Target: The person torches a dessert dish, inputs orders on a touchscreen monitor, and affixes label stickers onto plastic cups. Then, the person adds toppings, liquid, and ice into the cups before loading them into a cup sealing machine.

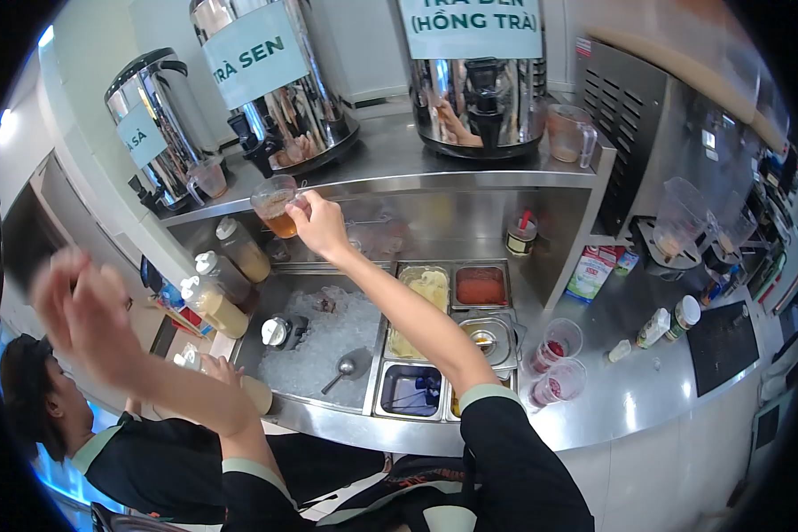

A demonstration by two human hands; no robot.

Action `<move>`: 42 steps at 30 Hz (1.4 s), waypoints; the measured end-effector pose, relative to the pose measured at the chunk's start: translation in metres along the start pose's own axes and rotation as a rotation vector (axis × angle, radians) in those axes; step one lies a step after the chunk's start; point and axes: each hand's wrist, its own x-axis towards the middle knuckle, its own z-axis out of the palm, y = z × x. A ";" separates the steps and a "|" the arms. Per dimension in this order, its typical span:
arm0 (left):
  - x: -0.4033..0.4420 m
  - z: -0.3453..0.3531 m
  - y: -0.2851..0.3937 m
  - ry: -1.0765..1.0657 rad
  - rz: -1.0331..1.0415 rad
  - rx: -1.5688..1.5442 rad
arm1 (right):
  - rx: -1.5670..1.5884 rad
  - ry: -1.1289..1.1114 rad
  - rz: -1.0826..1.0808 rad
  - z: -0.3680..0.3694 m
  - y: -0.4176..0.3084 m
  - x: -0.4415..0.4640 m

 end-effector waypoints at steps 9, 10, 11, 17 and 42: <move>-0.087 0.056 0.083 -1.539 -0.002 -0.449 | 0.158 -0.178 0.079 -0.184 -0.067 -0.086; -0.102 0.073 0.080 -1.503 0.123 -0.766 | 0.128 -0.196 0.113 -0.213 -0.075 -0.100; -0.112 0.084 0.075 -1.449 0.122 -0.883 | 0.100 -0.209 0.149 -0.240 -0.081 -0.115; -0.122 0.138 0.073 -1.078 0.209 -1.508 | -0.147 -0.137 0.352 -0.381 -0.089 -0.230; -0.363 0.408 0.032 -0.617 -0.850 -0.265 | -1.509 -0.851 0.432 -0.374 -0.034 -0.257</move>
